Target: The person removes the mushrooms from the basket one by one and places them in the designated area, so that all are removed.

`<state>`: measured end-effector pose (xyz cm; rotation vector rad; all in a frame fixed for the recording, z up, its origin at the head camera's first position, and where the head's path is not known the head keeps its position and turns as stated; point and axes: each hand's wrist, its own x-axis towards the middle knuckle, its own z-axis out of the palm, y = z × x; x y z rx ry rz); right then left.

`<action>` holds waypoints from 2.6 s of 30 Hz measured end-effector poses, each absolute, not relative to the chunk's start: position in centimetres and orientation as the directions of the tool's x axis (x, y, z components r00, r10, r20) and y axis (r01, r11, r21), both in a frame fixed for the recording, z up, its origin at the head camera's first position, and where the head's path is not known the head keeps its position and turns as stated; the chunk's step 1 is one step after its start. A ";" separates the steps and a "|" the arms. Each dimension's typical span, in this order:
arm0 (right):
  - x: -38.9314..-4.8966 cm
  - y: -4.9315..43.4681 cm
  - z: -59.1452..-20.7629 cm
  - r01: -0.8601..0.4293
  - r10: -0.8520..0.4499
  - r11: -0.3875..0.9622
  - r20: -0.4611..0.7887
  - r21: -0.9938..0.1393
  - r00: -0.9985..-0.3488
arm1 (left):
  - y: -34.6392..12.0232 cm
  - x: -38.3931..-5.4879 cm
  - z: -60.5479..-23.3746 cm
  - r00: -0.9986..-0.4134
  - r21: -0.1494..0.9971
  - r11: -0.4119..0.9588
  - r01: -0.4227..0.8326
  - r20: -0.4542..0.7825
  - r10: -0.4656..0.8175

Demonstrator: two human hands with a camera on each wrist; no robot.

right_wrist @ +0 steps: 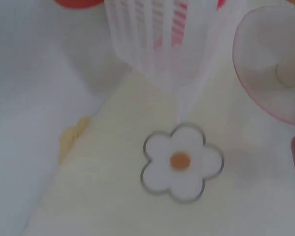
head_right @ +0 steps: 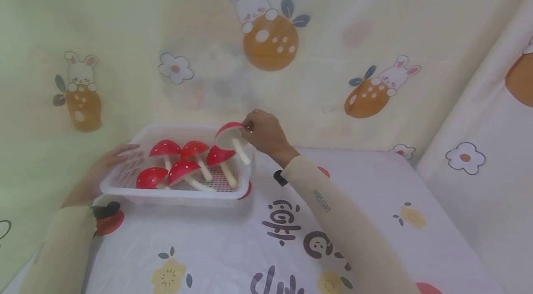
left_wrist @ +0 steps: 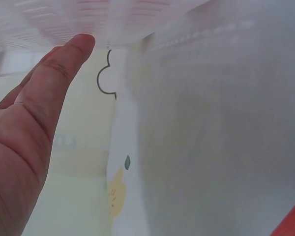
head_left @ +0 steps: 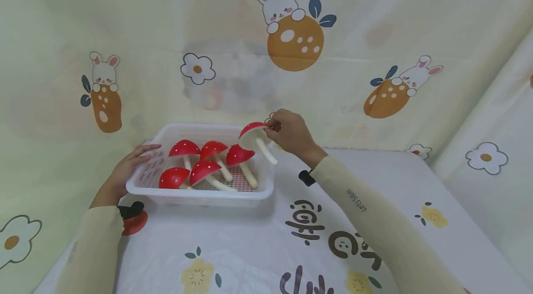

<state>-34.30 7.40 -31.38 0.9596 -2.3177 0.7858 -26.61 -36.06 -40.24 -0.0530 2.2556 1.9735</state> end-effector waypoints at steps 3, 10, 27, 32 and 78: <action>-35.0 9.2 -30.9 -0.730 -0.389 0.600 0.678 -0.327 -0.624 | -36.3 -26.4 -40.3 -0.990 0.984 0.137 -0.113 -0.123 0.068; -36.8 13.9 -31.8 -0.608 -0.266 0.713 0.668 -0.349 -0.695 | -36.3 -26.3 -40.3 -0.991 0.984 0.137 -0.114 -0.122 0.058; -39.9 17.0 -39.5 -0.336 -0.171 0.889 0.454 -0.312 -0.874 | -36.3 -26.6 -40.6 -0.992 0.988 0.128 -0.091 -0.101 0.074; -39.7 16.7 -40.3 -0.327 -0.195 0.909 0.429 -0.258 -0.882 | -36.3 -26.6 -40.6 -0.992 0.989 0.118 -0.091 -0.101 0.078; -36.8 10.3 -30.8 -0.465 -0.297 0.839 0.477 -0.284 -0.827 | -36.6 -26.1 -40.4 -0.993 0.995 0.068 -0.070 -0.077 0.094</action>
